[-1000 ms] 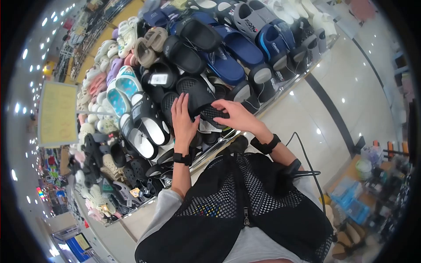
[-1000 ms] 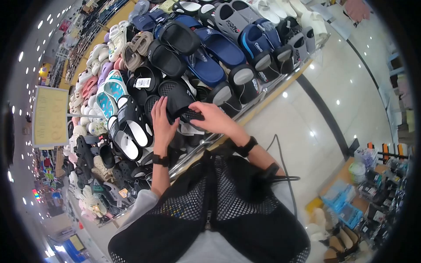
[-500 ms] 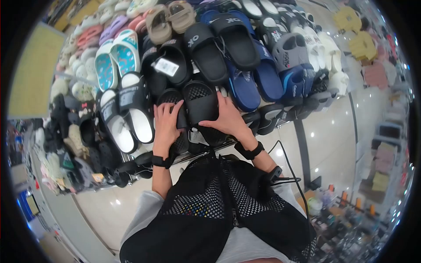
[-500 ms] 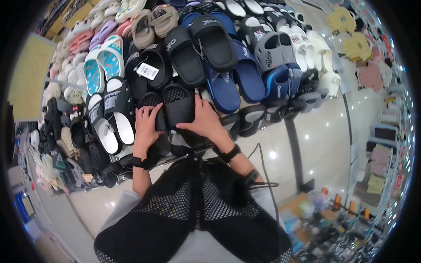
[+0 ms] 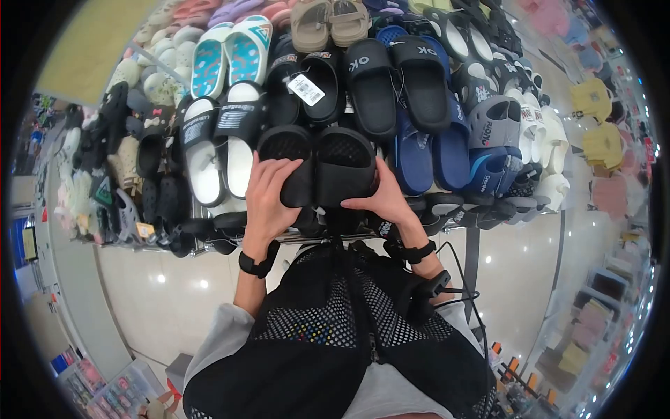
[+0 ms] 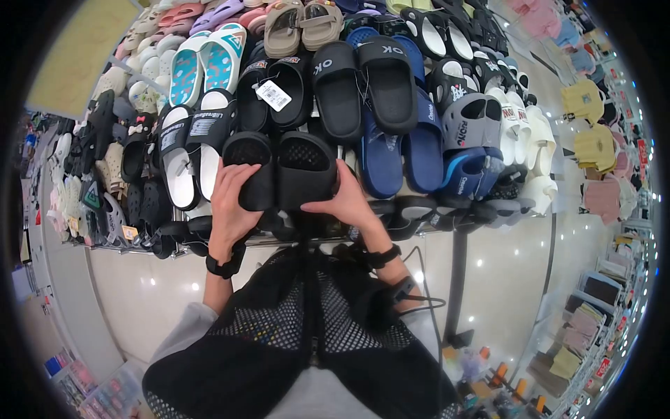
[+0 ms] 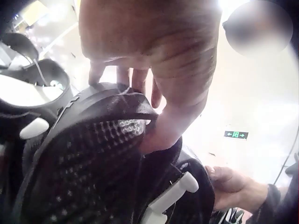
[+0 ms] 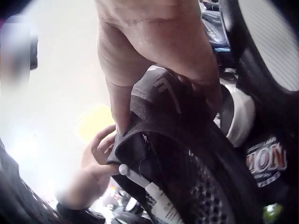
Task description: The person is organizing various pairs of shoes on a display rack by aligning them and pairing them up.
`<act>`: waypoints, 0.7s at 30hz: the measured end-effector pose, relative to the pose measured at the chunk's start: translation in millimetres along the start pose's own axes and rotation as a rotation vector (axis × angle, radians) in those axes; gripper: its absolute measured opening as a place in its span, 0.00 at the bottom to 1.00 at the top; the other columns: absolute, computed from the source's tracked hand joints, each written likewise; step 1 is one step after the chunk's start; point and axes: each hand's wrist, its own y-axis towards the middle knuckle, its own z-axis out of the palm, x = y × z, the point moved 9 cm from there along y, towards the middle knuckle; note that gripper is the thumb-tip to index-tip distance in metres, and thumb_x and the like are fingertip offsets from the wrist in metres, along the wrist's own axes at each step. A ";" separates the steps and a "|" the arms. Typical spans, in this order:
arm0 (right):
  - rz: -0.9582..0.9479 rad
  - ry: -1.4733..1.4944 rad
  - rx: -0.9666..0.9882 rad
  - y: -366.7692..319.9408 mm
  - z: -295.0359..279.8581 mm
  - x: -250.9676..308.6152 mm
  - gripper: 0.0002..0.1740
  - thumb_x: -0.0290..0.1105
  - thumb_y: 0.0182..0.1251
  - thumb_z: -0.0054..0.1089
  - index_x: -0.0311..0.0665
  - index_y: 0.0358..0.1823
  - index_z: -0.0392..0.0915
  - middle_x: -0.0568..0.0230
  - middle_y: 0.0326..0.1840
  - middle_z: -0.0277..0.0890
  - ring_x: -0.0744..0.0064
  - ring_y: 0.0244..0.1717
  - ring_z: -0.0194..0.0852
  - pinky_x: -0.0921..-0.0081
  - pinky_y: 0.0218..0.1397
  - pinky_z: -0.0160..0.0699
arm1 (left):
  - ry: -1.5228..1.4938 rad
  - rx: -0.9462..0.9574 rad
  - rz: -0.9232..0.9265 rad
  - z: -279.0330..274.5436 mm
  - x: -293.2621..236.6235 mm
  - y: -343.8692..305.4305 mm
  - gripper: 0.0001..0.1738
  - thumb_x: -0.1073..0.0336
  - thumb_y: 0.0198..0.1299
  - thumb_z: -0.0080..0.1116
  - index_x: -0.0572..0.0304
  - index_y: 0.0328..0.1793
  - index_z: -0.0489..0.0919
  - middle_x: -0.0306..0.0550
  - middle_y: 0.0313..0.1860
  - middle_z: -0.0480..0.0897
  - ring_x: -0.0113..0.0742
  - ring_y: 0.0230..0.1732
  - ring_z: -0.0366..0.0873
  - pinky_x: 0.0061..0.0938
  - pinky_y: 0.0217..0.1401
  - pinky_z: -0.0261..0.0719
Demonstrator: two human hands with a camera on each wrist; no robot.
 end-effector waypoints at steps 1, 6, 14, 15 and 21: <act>-0.071 0.097 0.019 -3.8 0.6 11.7 0.55 0.23 0.44 0.90 0.30 0.74 0.64 0.54 0.67 0.77 0.65 0.69 0.76 0.67 0.73 0.78 | -0.004 -0.027 0.024 -12.0 -11.7 1.8 0.39 0.78 0.33 0.75 0.56 0.61 0.85 0.46 0.57 0.85 0.53 0.62 0.79 0.60 0.86 0.62; -0.123 0.434 0.064 -28.7 -14.7 48.2 0.50 0.14 0.45 0.85 0.33 0.72 0.68 0.59 0.64 0.82 0.67 0.65 0.81 0.65 0.70 0.82 | -0.117 -0.280 0.197 -89.8 -79.9 -3.5 0.61 0.67 0.29 0.87 0.58 0.78 0.70 0.53 0.71 0.78 0.55 0.71 0.74 0.55 0.82 0.67; -0.289 0.426 0.226 -66.9 -32.8 74.2 0.52 0.16 0.46 0.84 0.31 0.76 0.67 0.58 0.68 0.78 0.66 0.70 0.77 0.65 0.76 0.75 | -1.284 0.085 -0.420 10.4 -13.4 -81.4 0.74 0.50 0.35 0.95 0.65 0.85 0.58 0.48 0.78 0.72 0.40 0.78 0.70 0.37 0.83 0.64; -0.239 0.358 0.210 -68.0 -34.7 64.1 0.54 0.17 0.46 0.85 0.31 0.78 0.65 0.59 0.69 0.77 0.67 0.71 0.74 0.66 0.77 0.72 | -1.301 -0.011 -0.562 21.8 -5.6 -96.1 0.67 0.53 0.43 0.91 0.66 0.85 0.60 0.48 0.77 0.72 0.41 0.78 0.70 0.37 0.82 0.65; -0.112 0.273 0.240 -85.8 -16.4 28.7 0.59 0.22 0.49 0.88 0.31 0.82 0.59 0.59 0.75 0.72 0.70 0.75 0.69 0.66 0.80 0.67 | -1.198 -0.232 -0.842 50.1 4.9 -153.0 0.37 0.66 0.64 0.77 0.66 0.76 0.72 0.48 0.66 0.82 0.38 0.67 0.80 0.34 0.74 0.76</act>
